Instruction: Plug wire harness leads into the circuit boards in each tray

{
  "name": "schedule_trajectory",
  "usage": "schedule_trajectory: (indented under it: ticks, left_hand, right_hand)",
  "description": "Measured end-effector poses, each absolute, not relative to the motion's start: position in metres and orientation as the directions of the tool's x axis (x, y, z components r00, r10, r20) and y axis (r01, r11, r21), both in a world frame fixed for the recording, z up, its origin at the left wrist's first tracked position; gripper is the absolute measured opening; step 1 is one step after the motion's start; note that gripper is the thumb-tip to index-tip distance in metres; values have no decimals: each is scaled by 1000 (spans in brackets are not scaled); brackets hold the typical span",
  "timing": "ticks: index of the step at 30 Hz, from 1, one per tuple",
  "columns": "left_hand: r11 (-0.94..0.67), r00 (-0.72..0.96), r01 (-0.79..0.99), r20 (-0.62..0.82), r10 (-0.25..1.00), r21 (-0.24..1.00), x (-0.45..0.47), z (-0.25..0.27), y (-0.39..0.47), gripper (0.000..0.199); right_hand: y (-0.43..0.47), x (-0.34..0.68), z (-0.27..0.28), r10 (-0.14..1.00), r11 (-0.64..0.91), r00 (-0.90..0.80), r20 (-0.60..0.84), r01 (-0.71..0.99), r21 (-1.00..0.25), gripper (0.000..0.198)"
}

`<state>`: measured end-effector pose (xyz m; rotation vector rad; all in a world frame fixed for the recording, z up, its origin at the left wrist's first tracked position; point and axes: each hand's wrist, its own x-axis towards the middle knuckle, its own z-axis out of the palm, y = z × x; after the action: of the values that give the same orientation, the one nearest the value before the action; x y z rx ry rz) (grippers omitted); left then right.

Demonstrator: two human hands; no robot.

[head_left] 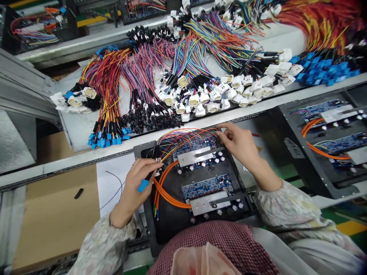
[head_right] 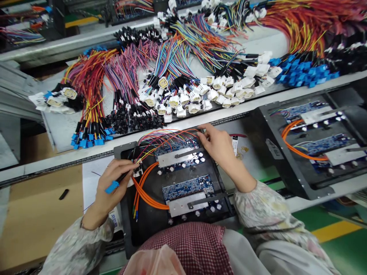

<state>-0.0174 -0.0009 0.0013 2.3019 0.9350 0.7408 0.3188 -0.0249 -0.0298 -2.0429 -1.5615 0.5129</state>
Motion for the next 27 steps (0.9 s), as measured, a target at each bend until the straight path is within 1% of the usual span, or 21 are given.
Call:
schedule_trajectory:
  ticks: [3, 5, 7, 8, 9, 12, 16, 19, 24, 27]
  left_hand:
    - [-689, 688, 451, 272, 673, 567, -22, 2, 0, 34]
    - [-723, 733, 456, 241, 636, 519, -24, 2, -1, 48]
    - [-741, 764, 463, 204, 612, 487, -26, 0, -4, 64]
    - [-747, 773, 469, 191, 605, 471, -26, -2, -5, 67]
    - [-752, 776, 478, 183, 604, 455, -26, -3, -7, 64]
    - [-734, 734, 533, 203, 648, 420, -23, -8, -12, 45]
    - [-679, 643, 589, 255, 722, 437, -18, -12, -15, 47]
    - [-654, 611, 604, 262, 747, 456, -17, -12, -16, 43]
    - [-645, 581, 617, 293, 760, 450, -15, -12, -17, 31]
    - [-647, 579, 613, 299, 758, 453, -16, -13, -17, 30]
  right_hand:
    - [-27, 320, -22, 971, -126, 204, 124, 879, -460, 25]
    - [-33, 322, -15, 968, -66, 149, 201, 927, -370, 27]
    - [-42, 325, -11, 973, -29, 103, 206, 943, -333, 28]
    - [-46, 326, -10, 980, -19, 84, 182, 942, -334, 27]
    - [-49, 327, -11, 987, -9, 64, 150, 940, -342, 26]
    - [-54, 328, -18, 997, -9, 37, 74, 938, -346, 26]
    - [-52, 327, -24, 998, -34, 48, 36, 944, -328, 29]
    - [-49, 327, -22, 998, -59, 61, -6, 927, -370, 30]
    - [-42, 329, -13, 995, -96, 67, -78, 877, -472, 28]
    - [-39, 331, -9, 991, -115, 60, -122, 851, -512, 28]
